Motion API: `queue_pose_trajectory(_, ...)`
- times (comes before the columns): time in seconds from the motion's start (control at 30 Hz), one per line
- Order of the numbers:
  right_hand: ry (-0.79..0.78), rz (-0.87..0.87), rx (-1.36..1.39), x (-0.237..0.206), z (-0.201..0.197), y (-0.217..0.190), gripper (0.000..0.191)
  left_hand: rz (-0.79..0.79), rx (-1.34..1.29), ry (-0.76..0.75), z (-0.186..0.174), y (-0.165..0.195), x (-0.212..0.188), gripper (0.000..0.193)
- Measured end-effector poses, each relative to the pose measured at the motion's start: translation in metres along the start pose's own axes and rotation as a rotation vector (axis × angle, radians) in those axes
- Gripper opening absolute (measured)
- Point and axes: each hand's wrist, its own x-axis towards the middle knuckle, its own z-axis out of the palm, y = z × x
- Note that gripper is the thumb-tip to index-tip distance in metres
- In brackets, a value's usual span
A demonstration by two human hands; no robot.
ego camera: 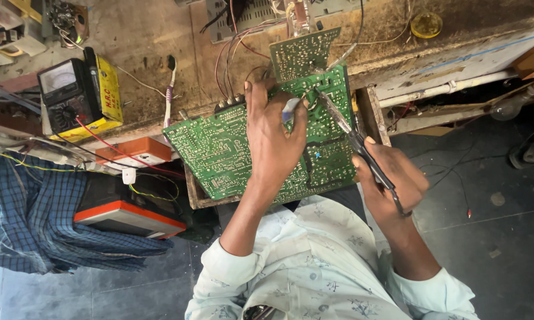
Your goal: The person solders a green circuit board resting on a cluttered workbench, holding a soldering iron in one hand and solder wire in the other while touching components on the board. They occasionally reposition the board and reach across the bench before resuming soldering.
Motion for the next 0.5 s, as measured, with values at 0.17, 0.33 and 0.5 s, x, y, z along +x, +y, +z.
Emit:
queue_pose_trajectory(0.17,0.016,0.147,0.01,-0.0003,0.0011,-0.0036,0.029,-0.004,-0.005,0.005,-0.0004,-0.0001,0.0001,0.015)
queue_pose_trajectory(0.33,0.002,0.033,-0.013,0.0024,-0.0003,-0.0037,0.029,-0.003,-0.002,0.005,-0.0006,0.0002,-0.0004,0.015)
queue_pose_trajectory(0.5,-0.024,-0.01,-0.038,0.0064,-0.0042,-0.003,0.028,0.008,0.0,0.009,-0.0001,0.0003,-0.0004,0.014)
